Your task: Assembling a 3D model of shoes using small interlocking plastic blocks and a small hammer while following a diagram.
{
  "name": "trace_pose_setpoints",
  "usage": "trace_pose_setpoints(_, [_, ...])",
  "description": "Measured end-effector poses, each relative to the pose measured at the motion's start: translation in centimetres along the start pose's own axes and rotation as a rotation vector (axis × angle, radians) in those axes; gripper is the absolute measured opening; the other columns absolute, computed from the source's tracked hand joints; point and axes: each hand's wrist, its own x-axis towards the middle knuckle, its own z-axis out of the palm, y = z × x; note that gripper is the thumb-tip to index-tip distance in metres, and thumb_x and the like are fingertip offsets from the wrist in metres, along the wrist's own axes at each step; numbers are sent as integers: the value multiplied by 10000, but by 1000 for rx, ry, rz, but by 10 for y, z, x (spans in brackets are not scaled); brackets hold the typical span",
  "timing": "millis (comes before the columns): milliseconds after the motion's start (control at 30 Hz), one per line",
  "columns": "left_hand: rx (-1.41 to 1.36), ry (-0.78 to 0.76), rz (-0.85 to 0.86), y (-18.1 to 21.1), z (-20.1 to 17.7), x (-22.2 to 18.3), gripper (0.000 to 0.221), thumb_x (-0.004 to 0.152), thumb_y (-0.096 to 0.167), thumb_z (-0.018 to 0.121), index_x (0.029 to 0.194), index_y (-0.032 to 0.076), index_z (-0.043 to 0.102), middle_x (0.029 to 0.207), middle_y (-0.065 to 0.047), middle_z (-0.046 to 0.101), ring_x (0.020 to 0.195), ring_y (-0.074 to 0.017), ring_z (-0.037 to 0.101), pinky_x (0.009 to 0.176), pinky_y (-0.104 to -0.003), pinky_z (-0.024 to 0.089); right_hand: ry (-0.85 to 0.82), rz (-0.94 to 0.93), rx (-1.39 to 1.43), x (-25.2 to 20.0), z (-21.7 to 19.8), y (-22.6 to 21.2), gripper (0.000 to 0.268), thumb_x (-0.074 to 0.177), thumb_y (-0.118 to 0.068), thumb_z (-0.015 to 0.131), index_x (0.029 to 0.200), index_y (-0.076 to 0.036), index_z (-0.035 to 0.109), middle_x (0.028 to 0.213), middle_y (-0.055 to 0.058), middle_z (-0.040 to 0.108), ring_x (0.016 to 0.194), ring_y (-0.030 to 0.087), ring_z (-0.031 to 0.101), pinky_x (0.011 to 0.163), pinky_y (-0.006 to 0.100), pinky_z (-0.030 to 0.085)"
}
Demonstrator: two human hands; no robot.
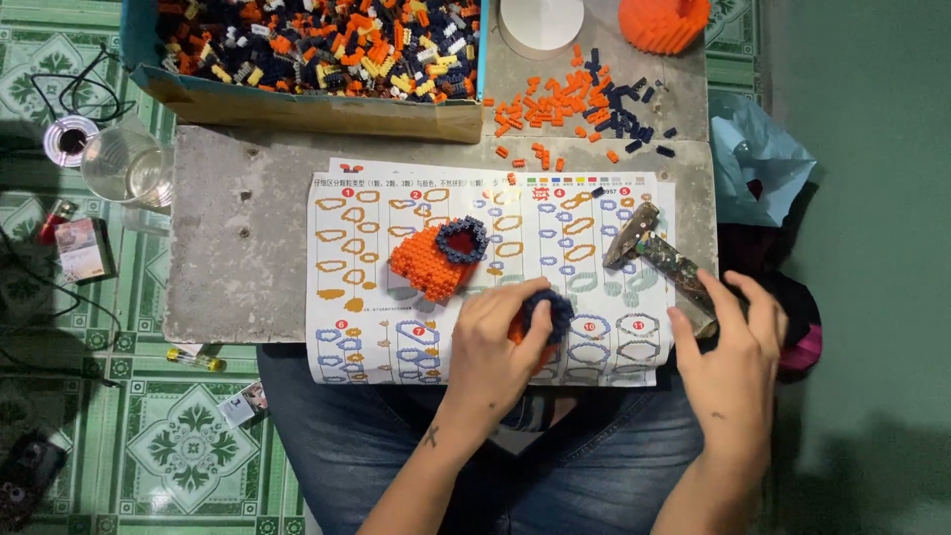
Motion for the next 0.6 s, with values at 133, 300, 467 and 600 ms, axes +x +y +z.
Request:
trace_pose_setpoints(133, [28, 42, 2, 0, 7, 5, 277, 988, 128, 736, 1237, 22, 795, 1147, -131, 824, 1045, -278, 757, 1012, -417, 566, -31, -17, -80, -1, 10, 15, 549, 964, -148, 864, 1496, -36, 787, 1476, 187, 658, 1265, 393, 618, 1145, 514, 460])
trace_pose_setpoints(300, [57, 123, 180, 6, 5, 9, 217, 904, -13, 754, 1119, -11, 788, 1086, -112, 869, 959, -261, 827, 925, -376, 633, -78, -86, -92, 10, 7, 29, 543, 978, -69, 841, 1520, -91, 813, 1387, 138, 736, 1180, 331, 661, 1145, 498, 439])
trace_pose_setpoints(467, [185, 57, 238, -1, 7, 8, 263, 877, -19, 791, 1139, 4, 808, 1150, -116, 868, 978, -233, 827, 860, -344, 657, -58, -194, -157, 16, -2, 33, 543, 957, -31, 863, 1496, -101, 846, 1344, 138, 747, 1116, 302, 691, 956, 441, 577])
trace_pose_setpoints(600, [279, 19, 254, -1, 5, 9, 320, 874, 3, 802, 1193, 20, 805, 1213, -109, 846, 1032, -243, 817, 889, -360, 655, 21, -315, -270, 20, -15, 26, 526, 968, -20, 870, 1486, -112, 880, 1312, 109, 764, 1014, 266, 692, 818, 390, 612])
